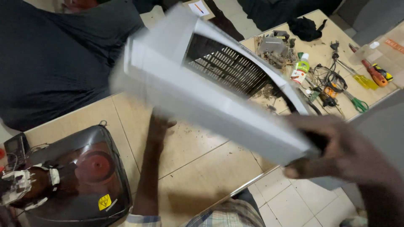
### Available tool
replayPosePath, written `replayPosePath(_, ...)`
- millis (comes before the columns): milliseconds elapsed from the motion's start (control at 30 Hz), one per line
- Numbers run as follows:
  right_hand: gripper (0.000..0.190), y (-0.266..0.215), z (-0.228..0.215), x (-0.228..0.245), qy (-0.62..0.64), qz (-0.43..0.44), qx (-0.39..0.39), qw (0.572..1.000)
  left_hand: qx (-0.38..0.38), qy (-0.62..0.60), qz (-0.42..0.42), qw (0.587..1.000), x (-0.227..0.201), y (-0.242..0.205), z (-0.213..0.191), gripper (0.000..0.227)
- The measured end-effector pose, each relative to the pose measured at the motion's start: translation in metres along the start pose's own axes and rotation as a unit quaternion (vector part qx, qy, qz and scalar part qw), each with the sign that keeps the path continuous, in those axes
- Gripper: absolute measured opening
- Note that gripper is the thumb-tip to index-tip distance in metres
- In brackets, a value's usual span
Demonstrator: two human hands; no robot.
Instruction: Cleaning the plastic frame of a disassembled television using a toothbrush to remove dust and debris.
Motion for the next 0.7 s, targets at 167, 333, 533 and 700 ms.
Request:
replayPosePath(167, 0.034, -0.006, -0.047, -0.015, 0.173, -0.073, -0.036, 0.981, -0.015, -0.015, -0.02, 1.0, 0.018, 0.002, 0.027, 0.095)
replayPosePath(333, 0.077, -0.001, -0.045, -0.042, 0.658, -0.195, 0.099, 0.72, 0.14, -0.095, 0.015, 0.985, -0.003, -0.015, 0.056, 0.061)
replayPosePath(533, 0.076, 0.01, -0.01, -0.11, 0.69, -0.212, 0.078, 0.687, 0.111, -0.15, -0.04, 0.982, -0.009, -0.024, 0.046, 0.106)
replayPosePath(700, 0.077, 0.013, 0.029, -0.173, 0.738, -0.209, 0.081, 0.636, 0.037, 0.205, -0.017, 0.978, -0.052, -0.064, 0.052, 0.04)
Point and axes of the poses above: each hand's wrist, its own y-axis towards the middle knuckle, its own z-axis out of the palm, x = y × z, the point moved 1 cm from there along y, towards the middle knuckle, and after that the axes turned 11 degrees about x, right-handed, at the moved point
